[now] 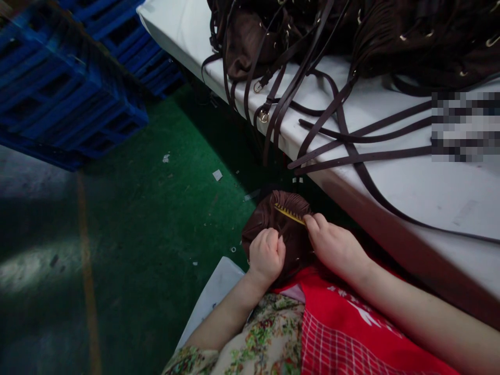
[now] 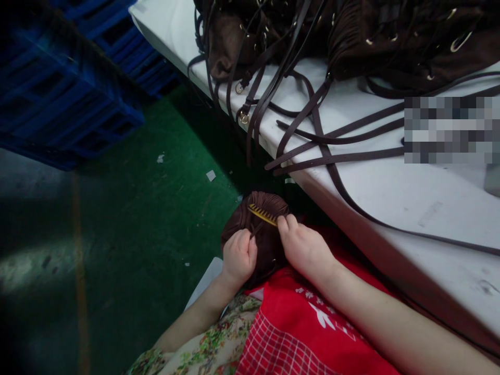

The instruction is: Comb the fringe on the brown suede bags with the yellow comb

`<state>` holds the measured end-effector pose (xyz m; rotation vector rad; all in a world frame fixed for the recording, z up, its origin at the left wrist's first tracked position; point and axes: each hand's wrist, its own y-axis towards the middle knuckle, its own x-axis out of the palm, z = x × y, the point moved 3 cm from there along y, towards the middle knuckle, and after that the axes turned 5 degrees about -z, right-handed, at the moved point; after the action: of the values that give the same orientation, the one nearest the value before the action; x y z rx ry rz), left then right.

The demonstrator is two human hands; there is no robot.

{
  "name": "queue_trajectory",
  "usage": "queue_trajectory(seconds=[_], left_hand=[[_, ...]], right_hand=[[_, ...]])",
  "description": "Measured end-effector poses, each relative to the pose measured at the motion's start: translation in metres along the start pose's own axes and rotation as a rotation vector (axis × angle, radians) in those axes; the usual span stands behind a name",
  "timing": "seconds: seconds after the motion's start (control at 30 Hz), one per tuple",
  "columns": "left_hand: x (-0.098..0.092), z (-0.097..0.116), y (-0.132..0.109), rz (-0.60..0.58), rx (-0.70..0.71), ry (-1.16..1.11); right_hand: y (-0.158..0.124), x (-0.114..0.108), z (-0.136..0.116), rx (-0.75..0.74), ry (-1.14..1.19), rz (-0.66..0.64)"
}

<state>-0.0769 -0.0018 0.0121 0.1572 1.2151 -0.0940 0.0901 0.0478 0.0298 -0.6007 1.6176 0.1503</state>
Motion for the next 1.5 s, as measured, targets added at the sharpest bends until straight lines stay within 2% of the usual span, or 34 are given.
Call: queue_trajectory(seconds=[0.13, 0.2, 0.27, 0.33, 0.4, 0.47, 0.5, 0.57, 0.63, 0.67, 0.7, 0.77, 0.83, 0.9, 0.97, 1.03, 1.13, 1.23, 1.33, 1.4, 1.43, 1.47, 1.5], left_hand=[[0.0, -0.004, -0.007, 0.011, 0.012, 0.024], [0.0, -0.007, -0.007, -0.015, -0.025, 0.043], [0.001, -0.009, -0.006, -0.027, -0.063, 0.056], [0.003, -0.009, -0.004, -0.029, -0.082, 0.057], [0.003, -0.008, -0.003, -0.025, -0.069, 0.039], [0.002, -0.006, -0.005, -0.026, -0.051, 0.016], [0.001, -0.006, -0.006, -0.028, -0.052, 0.002], [-0.001, -0.01, -0.011, -0.032, -0.074, -0.032], [-0.002, -0.018, -0.016, -0.027, -0.099, -0.082], [-0.002, -0.023, -0.018, -0.018, -0.104, -0.116], [-0.001, -0.028, -0.019, -0.008, -0.108, -0.155], [0.001, -0.039, -0.021, 0.011, -0.114, -0.237], [0.005, -0.049, -0.019, 0.023, -0.114, -0.301], [0.009, -0.056, -0.017, 0.023, -0.103, -0.341], [0.012, -0.061, -0.016, 0.026, -0.096, -0.381], [0.015, -0.065, -0.017, 0.032, -0.103, -0.424], [0.017, -0.07, -0.023, 0.055, -0.14, -0.48], [0.009, -0.077, -0.026, 0.055, -0.188, -0.533], [-0.019, -0.087, -0.01, 0.177, -0.168, -0.46], [-0.045, -0.09, 0.016, 0.289, -0.124, -0.4], [-0.055, -0.089, 0.034, 0.288, -0.096, -0.437], [-0.062, -0.086, 0.055, 0.229, -0.052, -0.546], [-0.064, -0.078, 0.077, 0.093, 0.017, -0.707]], right_hand=[[0.008, -0.008, 0.047, 0.229, 0.069, 0.079], [0.004, -0.015, 0.05, 0.182, 0.223, 0.131], [-0.005, -0.021, 0.033, 0.037, 0.401, 0.137], [-0.014, -0.02, 0.005, -0.106, 0.515, 0.09], [-0.02, -0.013, -0.021, -0.186, 0.494, -0.005], [-0.019, -0.006, -0.031, -0.191, 0.364, -0.092], [-0.017, -0.005, -0.027, -0.166, 0.289, -0.099], [-0.011, -0.009, -0.005, -0.049, 0.196, -0.012], [-0.006, -0.016, 0.028, 0.087, 0.247, 0.143], [-0.005, -0.017, 0.043, 0.127, 0.345, 0.198], [-0.004, -0.015, 0.056, 0.131, 0.485, 0.218], [0.0, -0.003, 0.071, 0.076, 0.804, 0.164], [0.004, 0.013, 0.071, 0.001, 1.048, 0.055], [0.009, 0.027, 0.059, -0.107, 1.157, -0.049], [0.014, 0.036, 0.04, -0.259, 1.148, -0.115], [0.016, 0.043, 0.023, -0.359, 1.056, -0.114], [0.016, 0.059, 0.013, -0.247, 0.967, -0.037], [0.016, 0.073, 0.015, -0.177, 0.995, -0.052], [0.018, 0.071, 0.018, -0.23, 1.145, -0.13], [0.019, 0.067, 0.015, -0.215, 1.269, -0.287], [0.019, 0.064, 0.011, -0.2, 1.311, -0.387], [0.017, 0.061, 0.005, -0.189, 1.345, -0.478], [0.015, 0.056, -0.001, -0.187, 1.374, -0.546]])
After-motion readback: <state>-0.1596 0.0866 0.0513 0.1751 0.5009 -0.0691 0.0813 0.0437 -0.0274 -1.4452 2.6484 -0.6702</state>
